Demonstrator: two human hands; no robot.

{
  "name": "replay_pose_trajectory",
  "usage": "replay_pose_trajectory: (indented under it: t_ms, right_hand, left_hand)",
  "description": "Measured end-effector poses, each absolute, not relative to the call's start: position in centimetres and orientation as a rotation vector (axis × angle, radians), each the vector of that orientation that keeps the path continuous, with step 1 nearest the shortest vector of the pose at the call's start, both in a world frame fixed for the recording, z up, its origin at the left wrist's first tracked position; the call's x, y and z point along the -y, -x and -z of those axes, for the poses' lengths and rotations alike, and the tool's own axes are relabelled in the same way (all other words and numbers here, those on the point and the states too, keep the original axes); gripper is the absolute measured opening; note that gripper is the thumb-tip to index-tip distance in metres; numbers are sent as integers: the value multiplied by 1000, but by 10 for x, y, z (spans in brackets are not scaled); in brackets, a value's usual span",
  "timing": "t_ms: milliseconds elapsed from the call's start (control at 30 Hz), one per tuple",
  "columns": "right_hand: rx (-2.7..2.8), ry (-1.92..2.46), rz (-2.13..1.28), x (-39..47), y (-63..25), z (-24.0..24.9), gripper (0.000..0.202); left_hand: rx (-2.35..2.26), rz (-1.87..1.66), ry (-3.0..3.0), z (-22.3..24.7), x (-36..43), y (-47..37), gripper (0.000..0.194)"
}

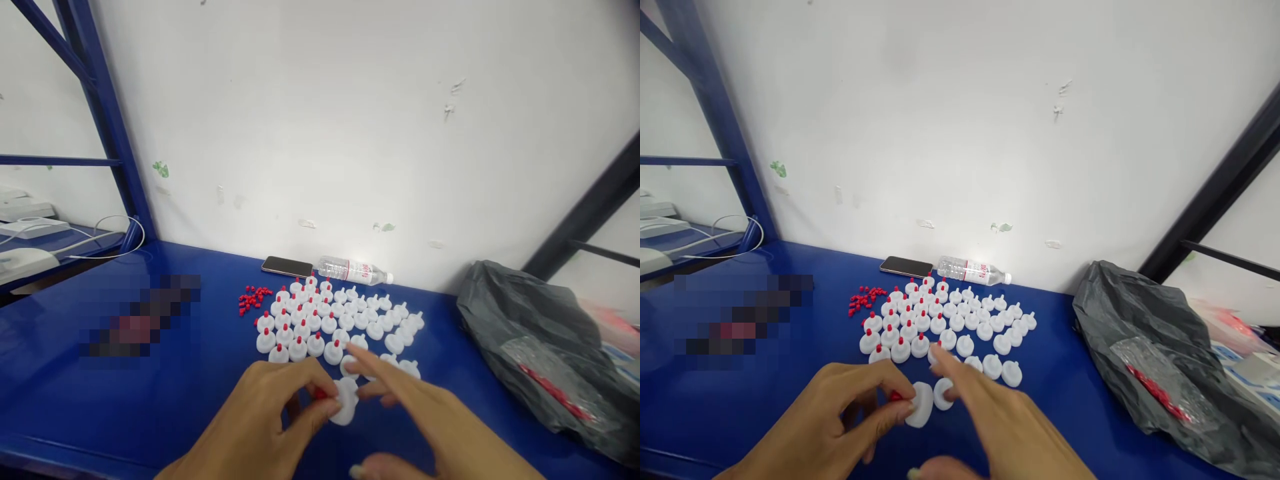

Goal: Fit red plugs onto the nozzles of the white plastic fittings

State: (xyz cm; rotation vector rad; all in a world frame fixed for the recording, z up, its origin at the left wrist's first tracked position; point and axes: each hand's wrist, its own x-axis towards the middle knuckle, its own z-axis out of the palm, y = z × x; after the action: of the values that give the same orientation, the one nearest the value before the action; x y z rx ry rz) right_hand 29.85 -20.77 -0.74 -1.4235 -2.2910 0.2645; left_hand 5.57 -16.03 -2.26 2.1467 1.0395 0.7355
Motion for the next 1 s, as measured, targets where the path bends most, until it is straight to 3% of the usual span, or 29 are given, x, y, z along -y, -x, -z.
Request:
replay_pose_trajectory:
  t_ms: [133,200,533,700,833,1000]
  right_hand:
    - [2419,1351,-299,206,-281,6,43]
    - [2380,1357,-187,205,-277,8,37]
    - [2271,1383,-117,209,-271,9,35]
    - [2253,1286,-18,209,-263,8,44]
    - [2218,1185,149,211,-283,4,29]
    - [1600,1613,523,223,-362,-11,31]
  left_hand:
    - [-997,-800,-2094,20,167,-60,11]
    - [-998,-770,-2208,23,167,-61,12]
    - [-1133,-638,-2549,26,174,-55,42]
    - [-978,-671,-2343,27,170,-60,53]
    - [-1015,-763,-2008,23,169,-50,60]
    - [-1426,-1033,-1863,3,134,1,55]
